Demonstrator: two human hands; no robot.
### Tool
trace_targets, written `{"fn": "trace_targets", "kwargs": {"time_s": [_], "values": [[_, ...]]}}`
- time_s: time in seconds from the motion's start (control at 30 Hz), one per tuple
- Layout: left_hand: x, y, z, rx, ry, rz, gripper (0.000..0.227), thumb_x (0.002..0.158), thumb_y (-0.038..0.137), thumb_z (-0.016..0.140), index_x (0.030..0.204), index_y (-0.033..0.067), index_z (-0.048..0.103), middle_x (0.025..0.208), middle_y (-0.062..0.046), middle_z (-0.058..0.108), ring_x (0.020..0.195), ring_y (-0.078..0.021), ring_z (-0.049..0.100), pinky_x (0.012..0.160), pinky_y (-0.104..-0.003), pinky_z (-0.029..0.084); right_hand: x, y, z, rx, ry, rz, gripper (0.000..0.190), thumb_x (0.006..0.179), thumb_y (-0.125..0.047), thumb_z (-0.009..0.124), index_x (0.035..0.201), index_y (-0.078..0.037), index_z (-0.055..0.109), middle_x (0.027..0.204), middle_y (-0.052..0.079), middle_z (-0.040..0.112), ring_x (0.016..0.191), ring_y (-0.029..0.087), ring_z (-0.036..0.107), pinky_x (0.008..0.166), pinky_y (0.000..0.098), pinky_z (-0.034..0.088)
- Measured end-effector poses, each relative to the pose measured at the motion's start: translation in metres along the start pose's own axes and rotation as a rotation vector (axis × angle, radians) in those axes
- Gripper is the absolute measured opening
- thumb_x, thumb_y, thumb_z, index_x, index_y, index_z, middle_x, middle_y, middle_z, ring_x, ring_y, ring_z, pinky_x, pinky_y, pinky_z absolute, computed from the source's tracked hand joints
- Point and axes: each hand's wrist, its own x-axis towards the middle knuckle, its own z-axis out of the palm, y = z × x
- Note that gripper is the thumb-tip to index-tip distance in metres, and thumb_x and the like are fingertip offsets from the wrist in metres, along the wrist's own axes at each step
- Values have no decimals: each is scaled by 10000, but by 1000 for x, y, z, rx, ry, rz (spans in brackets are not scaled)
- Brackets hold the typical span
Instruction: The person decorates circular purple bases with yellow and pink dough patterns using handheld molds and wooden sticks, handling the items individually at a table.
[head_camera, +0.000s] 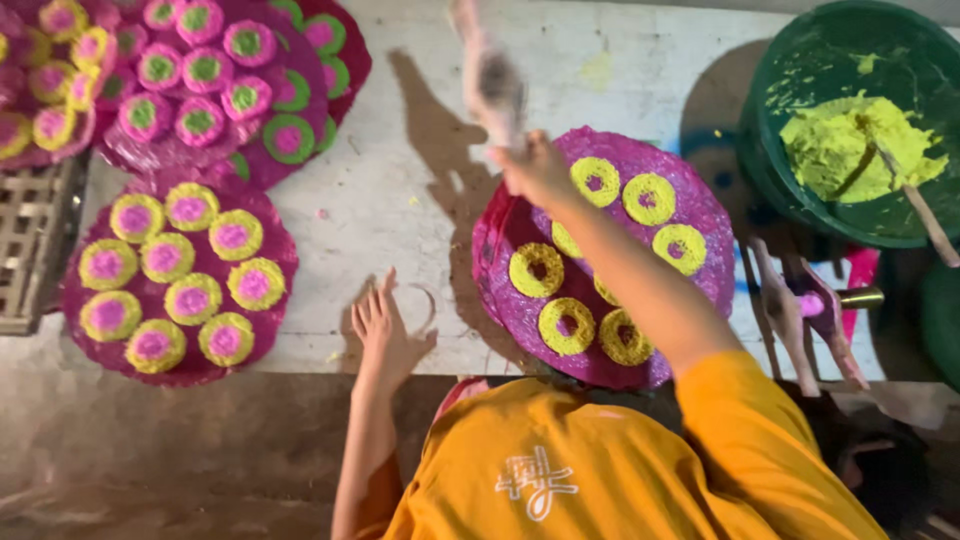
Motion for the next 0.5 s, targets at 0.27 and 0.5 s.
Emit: {"fn": "trace_targets", "kwargs": {"time_s": [0.27, 0.5], "values": [[-30, -29, 30, 6, 27, -94, 1250, 574, 252, 942, 1566, 108, 195, 1450, -138, 456, 1418, -361, 335, 1196, -615, 111, 72, 44, 117, -535, 52, 63, 1048, 784, -373, 814, 1392, 223, 204, 985, 269, 640, 680, 281, 736, 524, 331, 596], [-16, -28, 38, 88, 28, 23, 1201, 586, 289, 938, 1551, 60, 261, 1499, -185, 444, 1402, -390, 362, 1178, -580, 207, 13, 25, 82, -500, 67, -427, 857, 788, -232, 823, 1451, 85, 382, 1295, 292, 573, 1239, 449, 522, 1066, 523, 408]]}}
